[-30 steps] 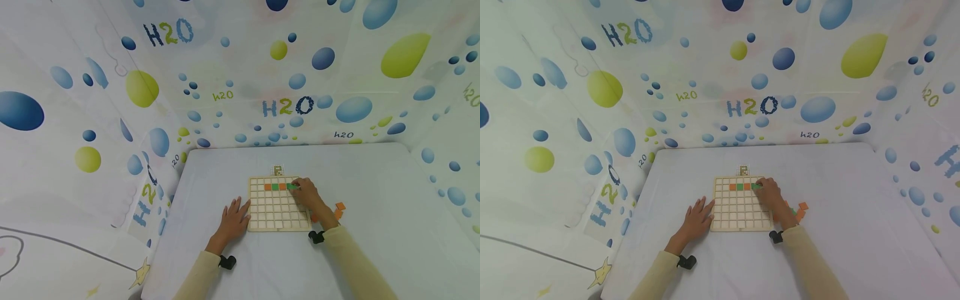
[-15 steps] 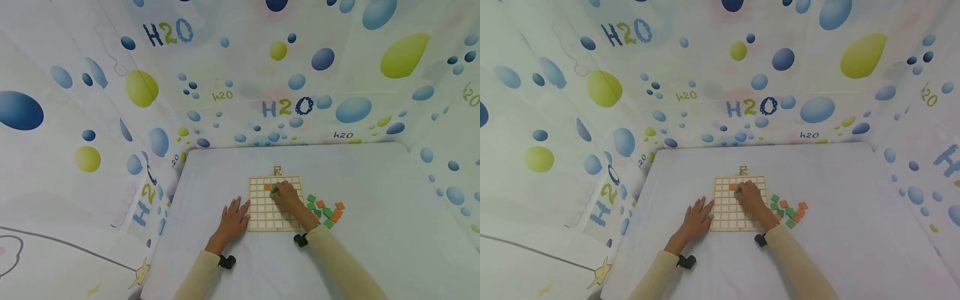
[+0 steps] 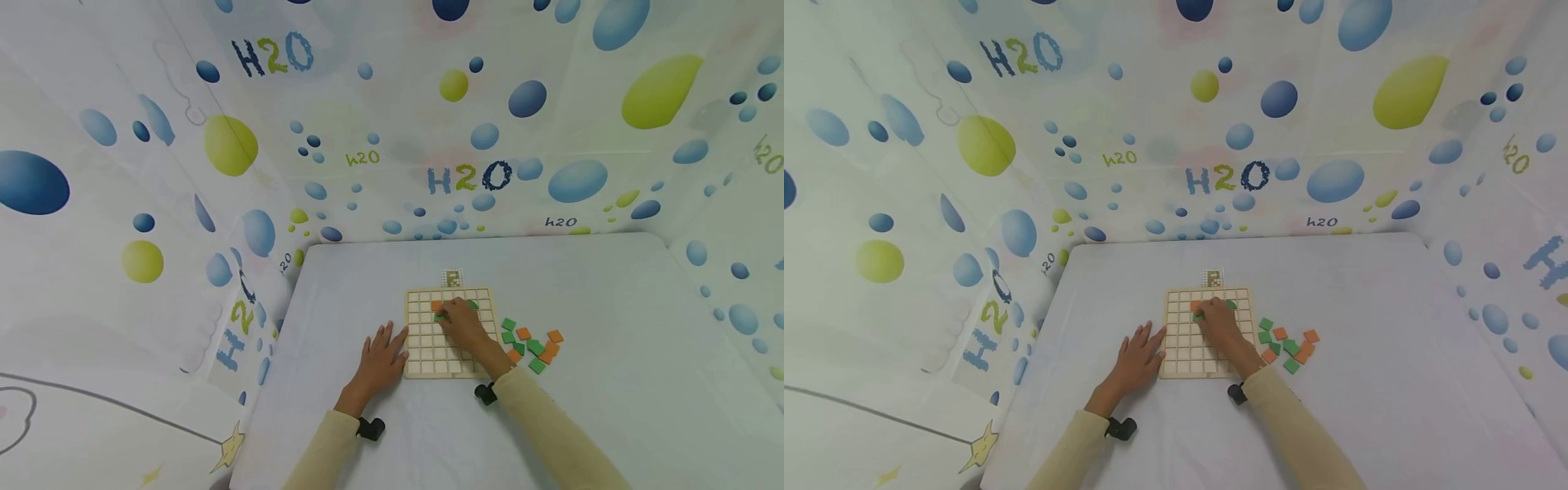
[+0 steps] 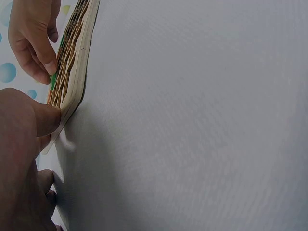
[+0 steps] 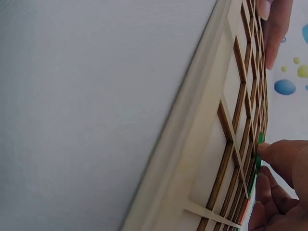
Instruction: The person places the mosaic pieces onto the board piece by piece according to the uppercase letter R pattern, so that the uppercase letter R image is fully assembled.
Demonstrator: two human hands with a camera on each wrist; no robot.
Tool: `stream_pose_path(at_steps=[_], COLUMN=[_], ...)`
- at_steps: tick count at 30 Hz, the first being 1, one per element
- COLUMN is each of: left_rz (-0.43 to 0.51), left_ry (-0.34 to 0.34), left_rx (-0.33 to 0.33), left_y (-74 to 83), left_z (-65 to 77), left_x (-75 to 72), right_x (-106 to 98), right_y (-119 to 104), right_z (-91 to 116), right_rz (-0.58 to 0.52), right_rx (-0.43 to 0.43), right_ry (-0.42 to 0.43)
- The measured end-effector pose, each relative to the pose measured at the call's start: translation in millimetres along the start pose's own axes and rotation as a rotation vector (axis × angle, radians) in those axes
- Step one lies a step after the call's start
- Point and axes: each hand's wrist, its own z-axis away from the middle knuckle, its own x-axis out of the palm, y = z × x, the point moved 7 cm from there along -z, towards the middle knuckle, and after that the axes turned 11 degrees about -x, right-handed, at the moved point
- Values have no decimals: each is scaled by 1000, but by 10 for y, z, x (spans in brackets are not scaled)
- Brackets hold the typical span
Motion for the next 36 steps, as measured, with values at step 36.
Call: stream_pose_path(at_steps=[36], left_rz=[8], left_ry=[27], left_rx=[-19], left_y=[-6], left_z=[-88], left_x=[95], right_x=[-624], right_y=[330], right_z=[386], right_rz=[5], right_rx=[61], right_ry=[104])
